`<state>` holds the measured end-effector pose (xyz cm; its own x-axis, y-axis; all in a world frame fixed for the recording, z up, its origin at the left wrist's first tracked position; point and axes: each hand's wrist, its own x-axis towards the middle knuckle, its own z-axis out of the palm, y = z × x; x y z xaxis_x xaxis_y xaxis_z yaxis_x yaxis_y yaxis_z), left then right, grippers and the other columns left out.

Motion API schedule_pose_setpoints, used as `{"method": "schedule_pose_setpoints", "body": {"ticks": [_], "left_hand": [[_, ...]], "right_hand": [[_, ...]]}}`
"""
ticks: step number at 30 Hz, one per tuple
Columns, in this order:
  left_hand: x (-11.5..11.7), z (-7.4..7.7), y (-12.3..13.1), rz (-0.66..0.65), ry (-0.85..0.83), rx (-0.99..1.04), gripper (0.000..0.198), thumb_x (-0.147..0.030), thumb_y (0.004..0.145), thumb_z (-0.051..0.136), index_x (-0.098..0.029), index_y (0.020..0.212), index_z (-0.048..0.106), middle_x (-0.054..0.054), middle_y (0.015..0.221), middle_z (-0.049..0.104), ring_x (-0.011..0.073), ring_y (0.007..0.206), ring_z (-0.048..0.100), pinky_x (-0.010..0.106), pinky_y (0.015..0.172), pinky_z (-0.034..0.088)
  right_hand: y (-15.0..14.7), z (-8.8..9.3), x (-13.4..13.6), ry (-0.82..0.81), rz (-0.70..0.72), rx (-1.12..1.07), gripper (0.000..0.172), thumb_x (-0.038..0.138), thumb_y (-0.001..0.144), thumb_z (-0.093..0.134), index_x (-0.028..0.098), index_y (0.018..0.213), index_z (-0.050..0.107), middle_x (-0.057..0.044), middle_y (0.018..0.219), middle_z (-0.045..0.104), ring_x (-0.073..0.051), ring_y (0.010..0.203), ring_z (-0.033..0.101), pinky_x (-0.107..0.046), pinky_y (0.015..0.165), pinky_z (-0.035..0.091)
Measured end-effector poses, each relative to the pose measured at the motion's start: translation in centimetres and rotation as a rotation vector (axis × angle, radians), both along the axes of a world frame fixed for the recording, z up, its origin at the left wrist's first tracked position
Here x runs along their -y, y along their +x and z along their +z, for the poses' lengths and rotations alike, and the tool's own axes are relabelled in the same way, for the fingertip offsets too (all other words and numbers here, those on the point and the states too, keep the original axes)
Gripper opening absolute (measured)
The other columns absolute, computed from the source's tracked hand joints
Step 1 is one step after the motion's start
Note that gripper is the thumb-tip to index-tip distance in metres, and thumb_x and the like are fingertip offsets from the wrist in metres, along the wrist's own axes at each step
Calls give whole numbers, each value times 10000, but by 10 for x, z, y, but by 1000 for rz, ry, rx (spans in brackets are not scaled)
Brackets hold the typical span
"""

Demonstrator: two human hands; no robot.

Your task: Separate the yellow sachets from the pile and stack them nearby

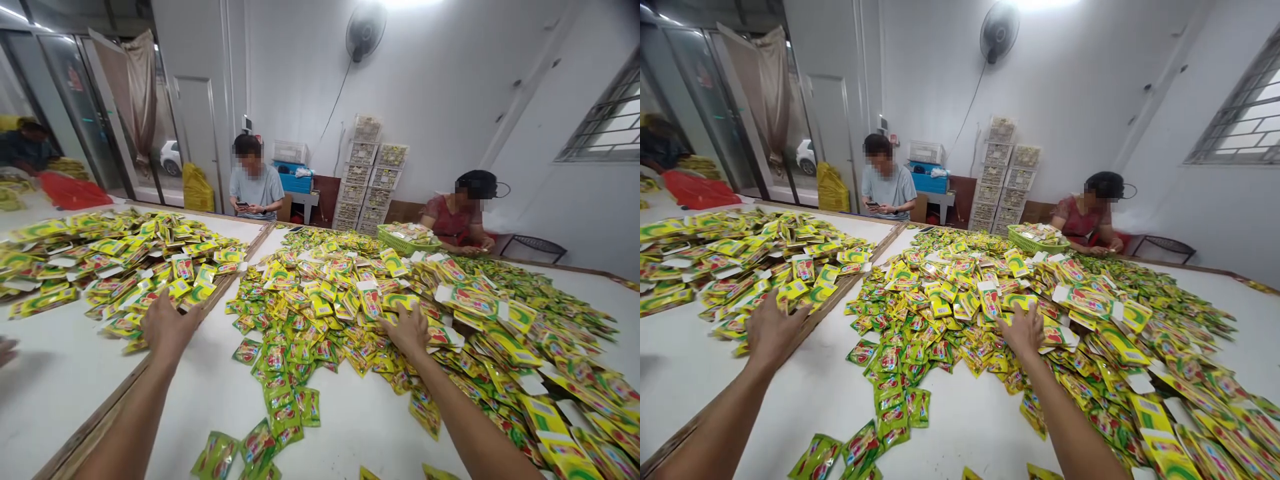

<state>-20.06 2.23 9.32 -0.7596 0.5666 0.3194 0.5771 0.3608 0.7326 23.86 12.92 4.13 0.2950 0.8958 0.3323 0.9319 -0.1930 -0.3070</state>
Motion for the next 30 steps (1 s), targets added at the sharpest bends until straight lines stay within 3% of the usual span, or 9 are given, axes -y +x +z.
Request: {"method": "schedule_pose_setpoints", "body": {"ticks": [3, 6, 9, 12, 15, 18, 23, 27, 30], "left_hand": [[1, -4, 40, -106, 60, -45, 594, -365, 682, 646, -90, 1186, 495, 232, 1304, 490, 391, 1235, 405, 502, 1010, 308], [0, -24, 113, -405, 131, 279, 552, -418, 701, 623, -114, 1155, 544, 182, 1264, 544, 325, 1187, 477, 428, 970, 381], [-1, -50, 176, -693, 72, 589, 416, -413, 717, 608, -149, 1039, 626, 132, 1090, 660, 274, 1012, 601, 381, 862, 454], [-1, -71, 209, -822, 22, 649, 267, -364, 725, 585, -148, 859, 667, 103, 892, 713, 244, 843, 651, 350, 788, 473], [1, -79, 217, -841, -12, 592, 204, -322, 724, 564, -159, 789, 668, 80, 807, 721, 233, 769, 658, 329, 735, 471], [4, -79, 214, -847, -45, 534, 174, -305, 704, 575, -174, 755, 678, 63, 772, 722, 231, 747, 656, 313, 705, 458], [5, -84, 205, -841, -81, 579, 253, -398, 695, 595, -171, 745, 694, 42, 696, 703, 213, 680, 625, 282, 620, 431], [3, -91, 205, -855, -63, 733, 344, -461, 651, 645, -146, 783, 692, 40, 662, 682, 189, 653, 607, 264, 616, 443], [7, -87, 211, -939, -128, 841, 441, -540, 634, 657, -134, 802, 696, 61, 701, 692, 185, 669, 615, 277, 655, 470]], "right_hand": [[18, -12, -9, -56, 63, 144, 491, 445, 736, 591, 235, 1180, 572, -159, 1439, 294, -436, 1227, 297, -560, 839, 359], [16, -19, -2, 31, 219, 241, 298, 270, 771, 555, 194, 1049, 634, -155, 1291, 464, -332, 1107, 443, -440, 872, 374], [16, -14, 2, 108, 235, 223, 245, 215, 798, 497, 171, 1001, 627, -131, 1068, 569, -255, 977, 513, -351, 830, 397], [23, -3, -2, 143, 163, 253, 395, 342, 808, 513, 175, 1165, 544, -149, 1152, 533, -293, 1063, 467, -392, 819, 383], [30, 1, -10, 18, 165, 273, 569, 413, 766, 566, 227, 1290, 446, -154, 1294, 460, -342, 1192, 367, -453, 835, 336], [30, -6, -9, -128, 265, 242, 432, 317, 781, 561, 244, 1206, 533, -124, 1150, 583, -303, 1105, 452, -437, 839, 297], [16, -19, 29, 84, 319, 125, 238, 246, 833, 484, 202, 1008, 640, -95, 935, 681, -250, 940, 536, -425, 886, 234], [0, -17, 81, 225, 276, -203, 296, 394, 832, 497, 194, 1005, 629, -94, 928, 686, -246, 903, 562, -399, 873, 295], [-16, -16, 118, 166, 221, -688, 351, 487, 808, 504, 193, 980, 587, -72, 809, 689, -227, 804, 594, -358, 782, 386]]}}
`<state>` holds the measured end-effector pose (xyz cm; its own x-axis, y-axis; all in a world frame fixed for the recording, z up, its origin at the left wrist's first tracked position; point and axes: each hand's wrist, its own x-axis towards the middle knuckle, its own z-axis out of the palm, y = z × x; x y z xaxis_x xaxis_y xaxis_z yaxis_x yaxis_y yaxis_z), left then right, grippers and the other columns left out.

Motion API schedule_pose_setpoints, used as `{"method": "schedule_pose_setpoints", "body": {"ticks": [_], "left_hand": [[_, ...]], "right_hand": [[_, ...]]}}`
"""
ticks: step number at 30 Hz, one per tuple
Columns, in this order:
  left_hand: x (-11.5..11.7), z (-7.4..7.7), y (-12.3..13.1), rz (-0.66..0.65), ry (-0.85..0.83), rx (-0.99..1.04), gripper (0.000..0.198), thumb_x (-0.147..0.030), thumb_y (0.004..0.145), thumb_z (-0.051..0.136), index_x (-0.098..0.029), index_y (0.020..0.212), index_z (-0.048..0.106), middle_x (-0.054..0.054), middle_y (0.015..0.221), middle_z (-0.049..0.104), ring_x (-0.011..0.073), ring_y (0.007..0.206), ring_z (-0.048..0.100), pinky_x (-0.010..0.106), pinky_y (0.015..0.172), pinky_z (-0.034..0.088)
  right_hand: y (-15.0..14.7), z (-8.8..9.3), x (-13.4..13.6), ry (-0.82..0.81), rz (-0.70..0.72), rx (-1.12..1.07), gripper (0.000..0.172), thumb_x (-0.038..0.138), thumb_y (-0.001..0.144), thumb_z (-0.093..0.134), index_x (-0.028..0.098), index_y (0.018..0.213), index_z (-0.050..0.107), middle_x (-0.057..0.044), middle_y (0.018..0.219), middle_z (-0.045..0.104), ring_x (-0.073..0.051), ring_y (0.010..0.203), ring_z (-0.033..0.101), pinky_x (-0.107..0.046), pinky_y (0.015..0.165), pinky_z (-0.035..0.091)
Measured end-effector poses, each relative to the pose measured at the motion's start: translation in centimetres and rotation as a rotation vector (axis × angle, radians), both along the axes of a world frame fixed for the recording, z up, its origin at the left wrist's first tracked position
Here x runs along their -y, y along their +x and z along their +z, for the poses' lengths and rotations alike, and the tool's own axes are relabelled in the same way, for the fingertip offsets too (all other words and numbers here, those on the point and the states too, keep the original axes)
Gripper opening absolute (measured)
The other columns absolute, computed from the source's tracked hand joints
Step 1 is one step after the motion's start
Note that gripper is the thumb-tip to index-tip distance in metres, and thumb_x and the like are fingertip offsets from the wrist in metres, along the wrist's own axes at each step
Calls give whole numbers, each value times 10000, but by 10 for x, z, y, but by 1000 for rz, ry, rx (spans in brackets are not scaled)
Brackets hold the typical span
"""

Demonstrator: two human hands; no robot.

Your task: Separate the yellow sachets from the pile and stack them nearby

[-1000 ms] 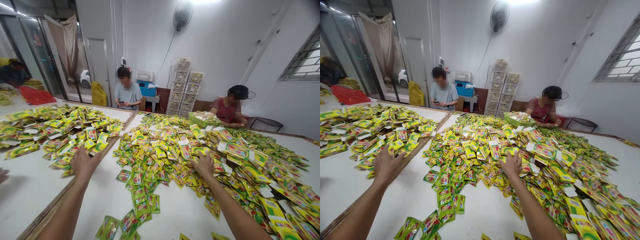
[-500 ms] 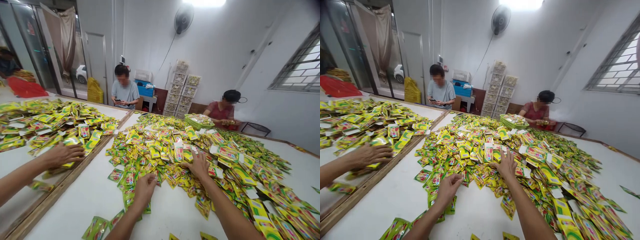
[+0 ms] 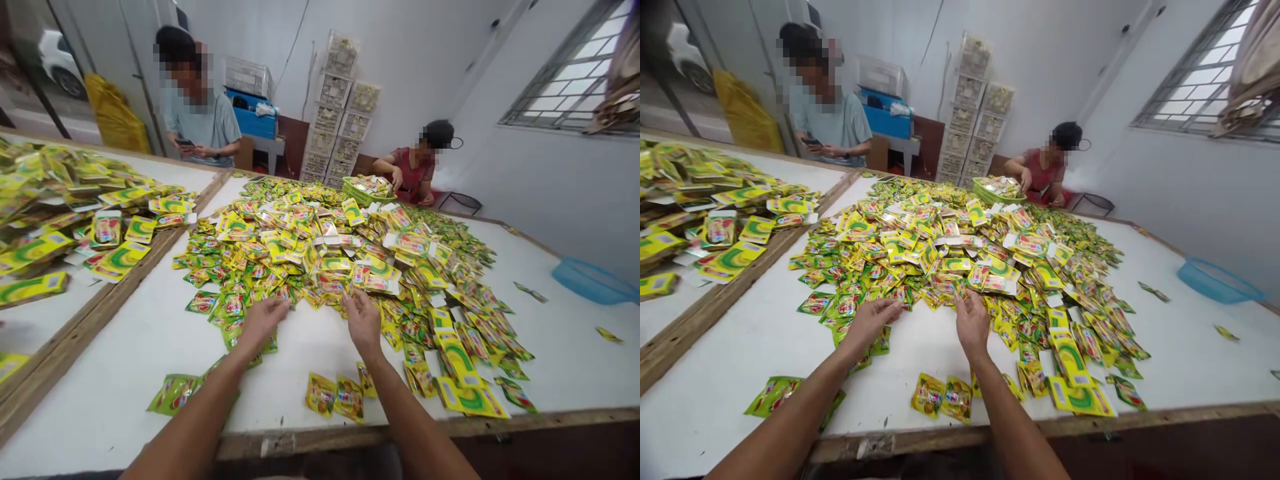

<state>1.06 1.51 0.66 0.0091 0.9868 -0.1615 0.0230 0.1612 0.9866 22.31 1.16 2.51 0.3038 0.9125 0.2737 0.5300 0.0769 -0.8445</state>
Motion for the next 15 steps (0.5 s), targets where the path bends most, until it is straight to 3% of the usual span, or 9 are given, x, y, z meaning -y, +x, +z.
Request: {"method": "schedule_pose_setpoints", "body": {"ticks": [3, 7, 12, 15], "left_hand": [[7, 7, 7, -155, -132, 85, 515, -606, 592, 670, -126, 775, 693, 80, 718, 701, 178, 658, 625, 293, 672, 489], [15, 9, 11, -251, -222, 193, 531, -607, 578, 691, -120, 788, 686, 107, 812, 715, 167, 692, 644, 284, 698, 492], [20, 8, 13, -276, -241, 362, 487, -509, 611, 730, -119, 896, 662, 95, 856, 715, 154, 720, 648, 255, 696, 487], [19, 11, 12, -168, -225, 501, 470, -414, 574, 781, -135, 917, 624, 66, 841, 714, 158, 711, 652, 257, 679, 498]], "right_hand": [[-15, -6, 27, -138, 45, -425, 354, 524, 767, 539, 186, 871, 555, -55, 717, 687, -207, 743, 614, -333, 737, 417], [-32, -17, 48, -247, 30, -606, 350, 533, 733, 570, 185, 760, 545, -53, 703, 693, -183, 689, 618, -311, 693, 429], [-58, -23, 67, -274, 176, -328, 283, 455, 771, 558, 174, 798, 586, -53, 704, 695, -179, 681, 628, -296, 669, 451], [-68, -21, 69, -277, 315, -81, 257, 429, 793, 547, 179, 799, 607, -49, 699, 699, -181, 645, 630, -287, 612, 447]]}}
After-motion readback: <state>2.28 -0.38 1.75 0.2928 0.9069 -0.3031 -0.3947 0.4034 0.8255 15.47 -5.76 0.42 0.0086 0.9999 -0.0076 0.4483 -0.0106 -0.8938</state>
